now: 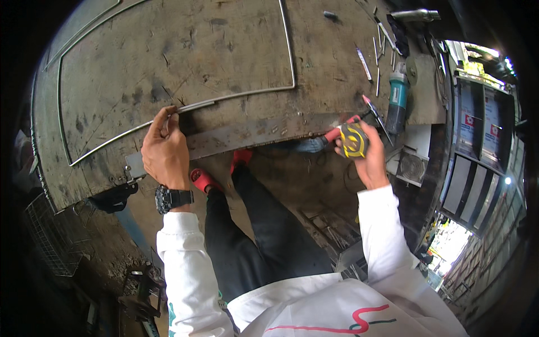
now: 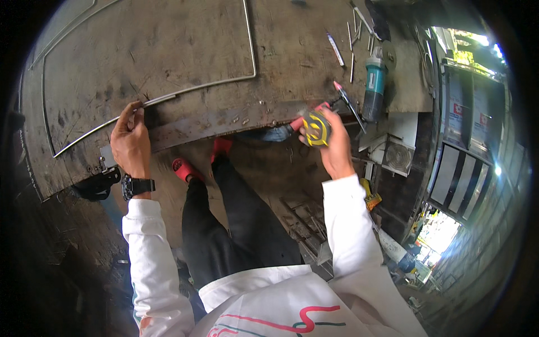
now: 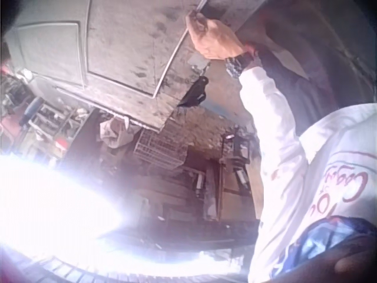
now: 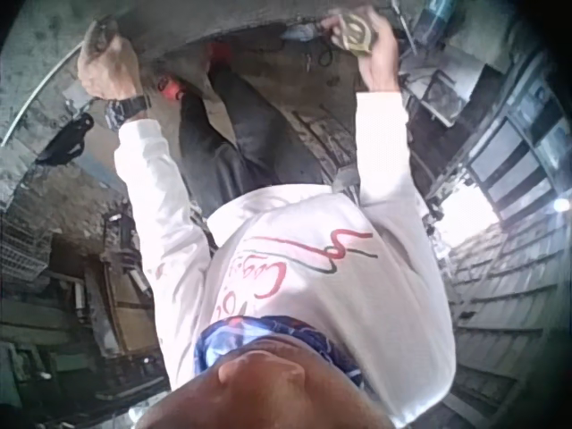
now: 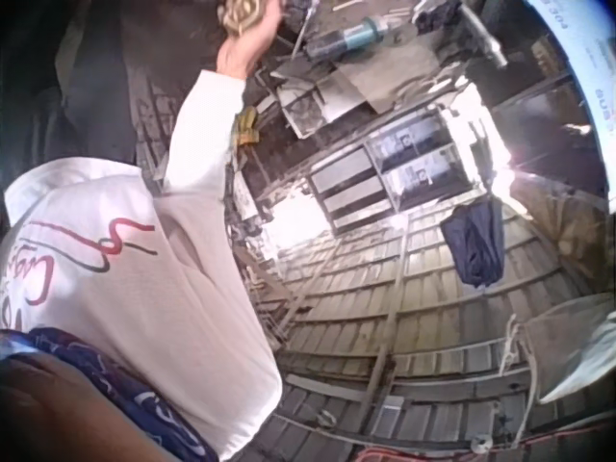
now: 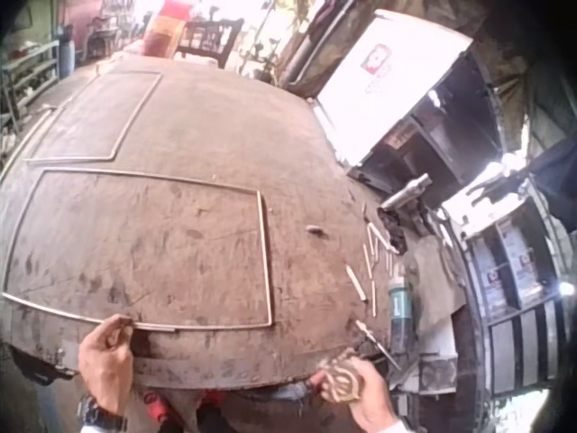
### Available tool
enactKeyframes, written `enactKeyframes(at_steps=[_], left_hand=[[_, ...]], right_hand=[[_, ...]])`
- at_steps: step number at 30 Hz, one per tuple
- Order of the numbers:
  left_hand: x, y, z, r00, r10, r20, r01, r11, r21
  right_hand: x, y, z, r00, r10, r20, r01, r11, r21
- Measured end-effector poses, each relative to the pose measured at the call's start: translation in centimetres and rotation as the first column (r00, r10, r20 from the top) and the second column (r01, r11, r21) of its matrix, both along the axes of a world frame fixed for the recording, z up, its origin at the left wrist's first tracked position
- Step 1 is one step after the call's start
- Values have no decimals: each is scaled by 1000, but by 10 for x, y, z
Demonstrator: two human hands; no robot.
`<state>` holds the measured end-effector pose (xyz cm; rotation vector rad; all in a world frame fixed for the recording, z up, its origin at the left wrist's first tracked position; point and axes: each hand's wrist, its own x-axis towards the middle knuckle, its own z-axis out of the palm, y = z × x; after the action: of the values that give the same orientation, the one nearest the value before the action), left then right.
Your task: The person assembles a rectangular metal frame on a workbench using a welding tool to tack joints and a tape measure to verify dimensions. The person repeatedly measures the frame sides and diagonals, adjusts the frame, and then moves a metal wire cage to the workbench.
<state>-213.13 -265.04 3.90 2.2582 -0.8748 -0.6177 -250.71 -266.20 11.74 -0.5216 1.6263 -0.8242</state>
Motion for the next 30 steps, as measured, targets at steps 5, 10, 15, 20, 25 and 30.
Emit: enactKeyframes(at_steps=[5, 10, 15, 20, 25, 30], left_hand=[[-2, -2, 0, 999, 22, -37, -22, 1000, 7], [6, 0, -6, 998, -14, -61, 11, 999, -52], [8, -1, -13, 997, -45, -55, 40, 995, -91], [8, 0, -10, 998, -55, -14, 54, 997, -57], [7, -1, -7, 999, -46, 10, 46, 999, -16], [7, -6, 5, 1000, -28, -5, 28, 997, 65]], right_hand=[[-28, 54, -6, 989, -126, 81, 127, 992, -3], [-8, 13, 6, 995, 5, -100, -11, 998, -54], [35, -72, -1, 911, 337, -237, -321, 941, 104], [113, -67, -32, 786, 481, -389, -485, 869, 95], [158, -51, -21, 590, 554, -587, -522, 817, 246], [143, -22, -58, 693, 362, -624, -346, 926, 153]])
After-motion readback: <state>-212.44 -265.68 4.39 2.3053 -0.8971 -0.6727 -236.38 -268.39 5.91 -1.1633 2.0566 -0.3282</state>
